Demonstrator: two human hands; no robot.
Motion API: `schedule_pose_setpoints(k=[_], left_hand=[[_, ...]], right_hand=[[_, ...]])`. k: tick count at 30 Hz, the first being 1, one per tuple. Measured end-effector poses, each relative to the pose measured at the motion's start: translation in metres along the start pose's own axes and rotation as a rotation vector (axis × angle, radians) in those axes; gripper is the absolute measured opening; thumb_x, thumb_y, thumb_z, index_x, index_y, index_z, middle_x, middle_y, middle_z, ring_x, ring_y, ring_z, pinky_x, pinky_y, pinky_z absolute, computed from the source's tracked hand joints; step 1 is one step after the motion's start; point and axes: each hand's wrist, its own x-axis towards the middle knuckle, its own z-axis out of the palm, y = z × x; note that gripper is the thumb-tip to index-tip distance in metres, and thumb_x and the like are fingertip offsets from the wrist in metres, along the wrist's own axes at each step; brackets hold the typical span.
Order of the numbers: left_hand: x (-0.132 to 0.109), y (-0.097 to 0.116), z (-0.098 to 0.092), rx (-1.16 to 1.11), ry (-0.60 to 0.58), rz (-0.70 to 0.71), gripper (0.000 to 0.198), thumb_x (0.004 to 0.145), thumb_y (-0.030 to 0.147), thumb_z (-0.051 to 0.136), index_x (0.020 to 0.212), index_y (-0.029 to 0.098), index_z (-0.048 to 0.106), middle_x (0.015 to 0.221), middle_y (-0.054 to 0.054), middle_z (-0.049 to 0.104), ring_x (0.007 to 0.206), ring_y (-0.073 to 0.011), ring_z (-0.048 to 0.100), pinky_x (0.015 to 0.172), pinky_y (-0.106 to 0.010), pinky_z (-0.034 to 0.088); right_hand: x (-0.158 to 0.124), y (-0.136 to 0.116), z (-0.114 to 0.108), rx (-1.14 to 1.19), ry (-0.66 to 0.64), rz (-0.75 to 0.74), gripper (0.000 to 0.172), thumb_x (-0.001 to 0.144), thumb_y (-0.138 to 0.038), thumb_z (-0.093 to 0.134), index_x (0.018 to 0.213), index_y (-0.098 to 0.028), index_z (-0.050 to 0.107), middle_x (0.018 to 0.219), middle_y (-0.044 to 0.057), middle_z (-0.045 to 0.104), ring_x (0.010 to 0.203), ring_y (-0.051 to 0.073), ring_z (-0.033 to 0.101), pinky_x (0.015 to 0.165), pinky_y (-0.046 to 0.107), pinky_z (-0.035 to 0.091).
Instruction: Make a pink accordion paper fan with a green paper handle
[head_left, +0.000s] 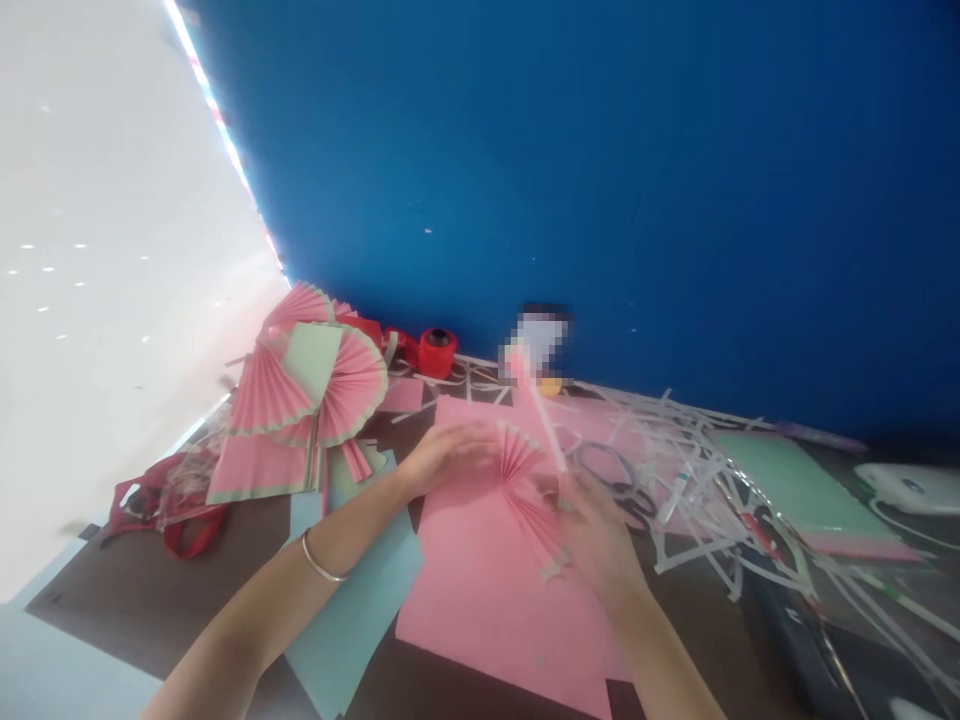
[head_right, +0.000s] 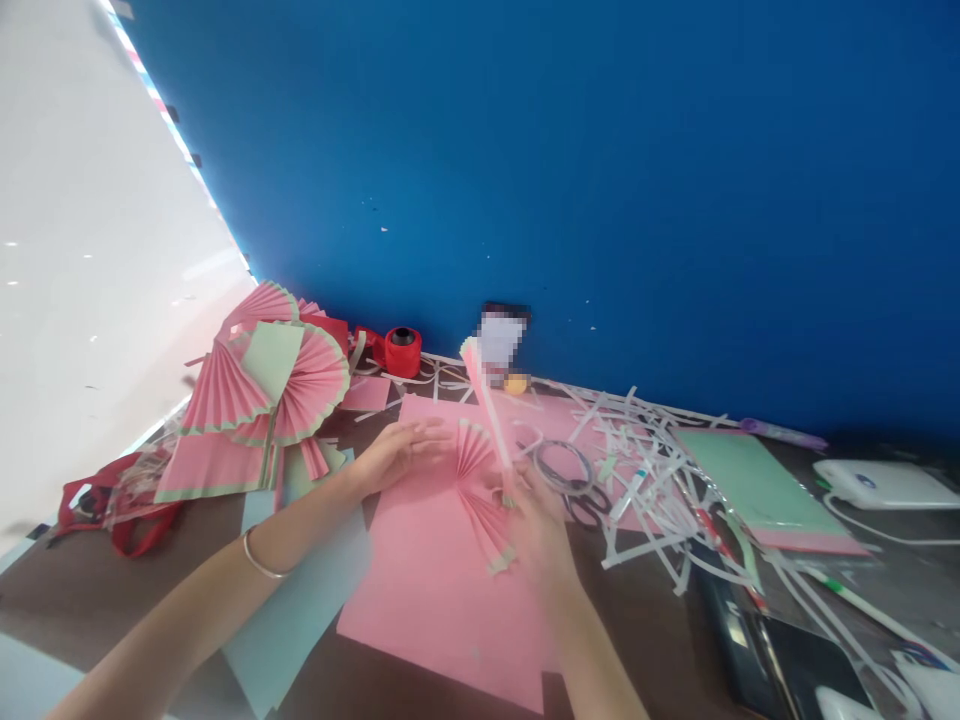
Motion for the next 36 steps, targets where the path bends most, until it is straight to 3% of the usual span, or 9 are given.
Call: schedule_pose_setpoints(k=[3,5,9,13,18,23,30,36], left_hand=[[-0.006,-0.007,0.006,0.212,-0.015,-0.019,0.033,0.072,0.032,0.068,0.097,0.012,0.063,0.091,-0.011,0.068,0.076,-0.0182,0.064,0.069,-0.030,0.050],[-0.011,-0.014,0.012,0.403,-0.065,-0.013,0.032,0.072,0.035,0.068,0.092,0.011,0.064,0.088,-0.010,0.068,0.074,-0.0161,0.063,0.068,-0.028,0.048],[-0.019,-0.027,0.023,0.636,-0.171,0.045,0.033,0.071,0.040,0.066,0.085,0.011,0.065,0.084,-0.008,0.066,0.076,-0.0147,0.061,0.073,-0.025,0.046],[-0.021,-0.032,0.024,0.765,-0.160,0.075,0.035,0.072,0.045,0.064,0.084,0.011,0.063,0.081,-0.006,0.065,0.072,-0.0131,0.059,0.067,-0.024,0.045],[-0.020,-0.032,0.020,0.794,-0.167,0.134,0.031,0.080,0.041,0.056,0.084,0.011,0.063,0.083,-0.008,0.066,0.077,-0.0146,0.060,0.072,-0.025,0.045],[-0.020,-0.032,0.019,0.790,-0.158,0.142,0.029,0.082,0.036,0.053,0.083,0.010,0.064,0.081,-0.009,0.066,0.074,-0.0151,0.060,0.071,-0.025,0.046],[-0.022,-0.030,0.018,0.848,-0.171,0.161,0.034,0.086,0.035,0.047,0.098,0.010,0.067,0.093,-0.010,0.068,0.083,-0.0181,0.062,0.078,-0.027,0.047],[-0.024,-0.029,0.019,0.942,-0.178,0.184,0.034,0.086,0.033,0.046,0.099,0.011,0.068,0.094,-0.009,0.069,0.085,-0.0196,0.063,0.078,-0.027,0.048]], right_hand=[[0.001,0.009,0.002,0.079,-0.018,-0.028,0.025,0.063,-0.040,0.074,0.065,-0.019,0.060,0.054,-0.005,0.049,0.051,0.008,0.044,0.051,0.021,0.040],[-0.001,0.014,0.006,0.139,-0.052,-0.004,0.025,0.061,-0.038,0.075,0.062,-0.019,0.058,0.051,-0.006,0.046,0.046,0.007,0.040,0.048,0.021,0.039],[-0.007,0.017,0.015,0.161,-0.083,0.062,0.026,0.057,-0.036,0.078,0.066,-0.019,0.060,0.057,-0.003,0.054,0.050,0.009,0.050,0.050,0.023,0.044],[-0.012,0.019,0.019,0.072,-0.069,0.034,0.026,0.062,-0.037,0.075,0.072,-0.017,0.062,0.062,0.000,0.061,0.056,0.012,0.057,0.052,0.023,0.047],[-0.014,0.023,0.020,-0.045,-0.016,-0.042,0.029,0.065,-0.040,0.072,0.079,-0.017,0.060,0.064,0.002,0.064,0.054,0.015,0.061,0.048,0.025,0.049],[-0.016,0.027,0.015,-0.266,0.037,-0.268,0.023,0.069,-0.037,0.069,0.079,-0.019,0.059,0.068,0.003,0.066,0.057,0.017,0.065,0.054,0.028,0.054],[-0.014,0.036,0.005,-0.763,0.037,-0.775,0.013,0.081,-0.024,0.058,0.090,-0.023,0.067,0.087,0.004,0.069,0.077,0.017,0.065,0.074,0.031,0.055],[-0.014,0.041,0.005,-0.840,0.045,-0.843,0.016,0.082,-0.022,0.055,0.094,-0.023,0.067,0.091,0.004,0.070,0.081,0.018,0.066,0.078,0.031,0.055]])
